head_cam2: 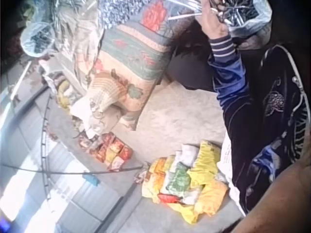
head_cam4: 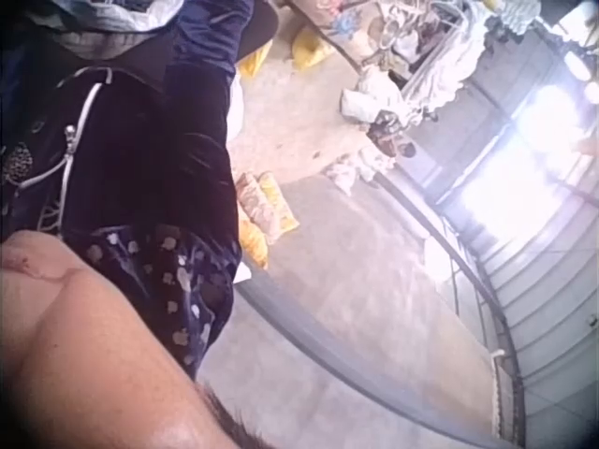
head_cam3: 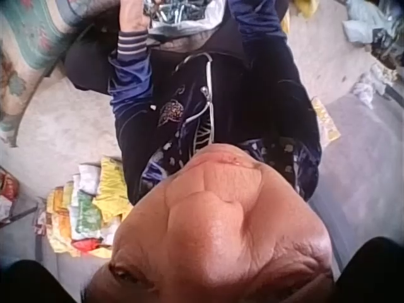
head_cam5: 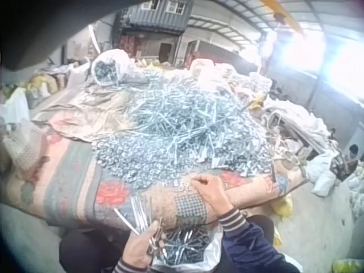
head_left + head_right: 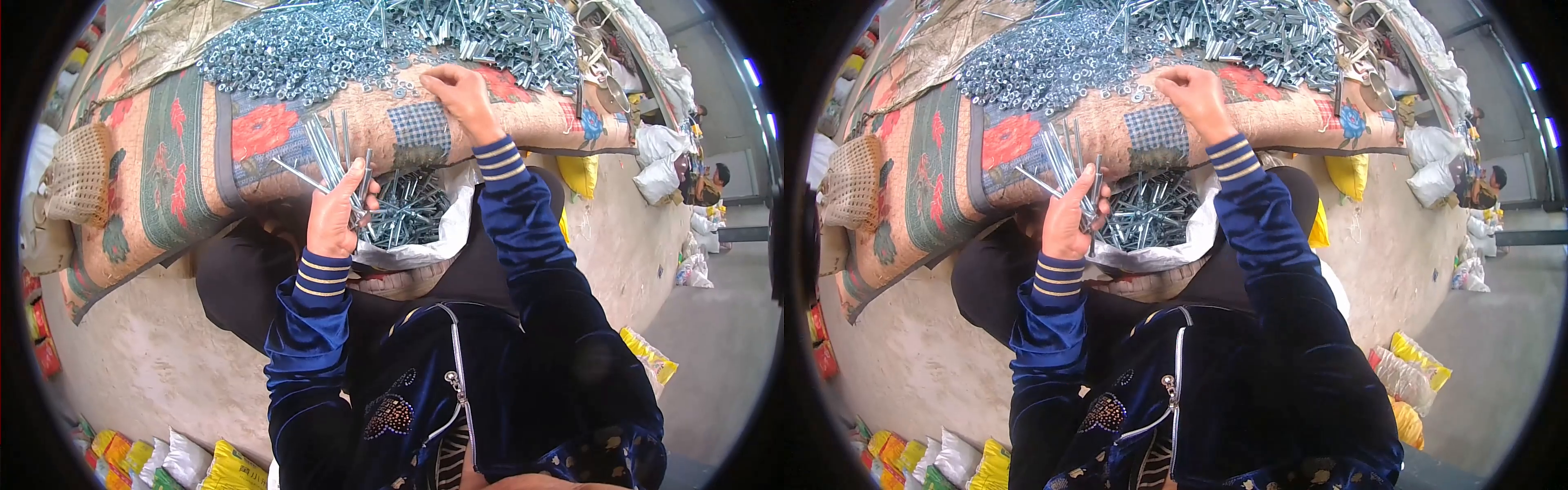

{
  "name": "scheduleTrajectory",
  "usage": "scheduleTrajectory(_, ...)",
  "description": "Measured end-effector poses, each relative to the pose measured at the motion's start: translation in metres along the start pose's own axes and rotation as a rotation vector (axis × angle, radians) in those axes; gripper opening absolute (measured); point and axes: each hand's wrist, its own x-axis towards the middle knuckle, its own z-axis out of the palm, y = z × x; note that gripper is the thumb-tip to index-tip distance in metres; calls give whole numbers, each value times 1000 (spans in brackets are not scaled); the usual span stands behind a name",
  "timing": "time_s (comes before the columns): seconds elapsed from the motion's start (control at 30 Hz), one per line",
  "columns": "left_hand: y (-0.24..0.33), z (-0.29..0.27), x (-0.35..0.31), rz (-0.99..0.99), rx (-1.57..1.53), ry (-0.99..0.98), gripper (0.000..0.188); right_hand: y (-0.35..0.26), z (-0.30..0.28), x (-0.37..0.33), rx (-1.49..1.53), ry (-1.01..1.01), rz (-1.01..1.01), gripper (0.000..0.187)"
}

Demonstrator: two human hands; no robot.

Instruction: The person assembles small metal clips onto longer metal pins by hand.

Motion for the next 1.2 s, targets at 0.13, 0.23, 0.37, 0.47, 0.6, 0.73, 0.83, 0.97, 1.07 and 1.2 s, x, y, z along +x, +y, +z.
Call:
scheduleTrajectory(0.13, -1, -5, 0, -1, -24, 3, 25, -5, 20, 4, -317, 70, -163, 19)
scheduleTrajectory(0.23, 2, -6, -2, 20, -26, 3, 23, -12, 26, -1, -645, 5, -325, 16)
scheduleTrajectory(0.37, 4, -2, -4, 10, -48, 43, 22, -12, 24, 0, -710, 86, -471, 13)
scheduleTrajectory(0.47, 5, 0, -5, 15, -53, 15, 21, 4, 8, 13, -343, -74, -193, 7)
scheduleTrajectory(0.6, 5, -1, -5, 18, -70, -19, 20, 20, -7, 17, -29, -29, -35, 10)
scheduleTrajectory(0.73, 3, -3, -2, 21, -86, -44, 19, 6, 7, 13, -133, -62, -132, 13)
scheduleTrajectory(0.83, 3, -3, -3, 19, -96, -51, 19, -5, 27, 8, -426, -75, -256, 15)
scheduleTrajectory(0.97, 4, -3, -2, 40, -111, -49, 19, -10, 32, 12, -795, -62, -463, 16)
scheduleTrajectory(1.07, 4, -3, -3, 48, -98, -38, 18, -13, 27, 9, -677, -62, -431, 16)
scheduleTrajectory(1.2, 3, -4, -5, 39, -79, -45, 16, -33, 24, -15, 344, -284, 104, 16)
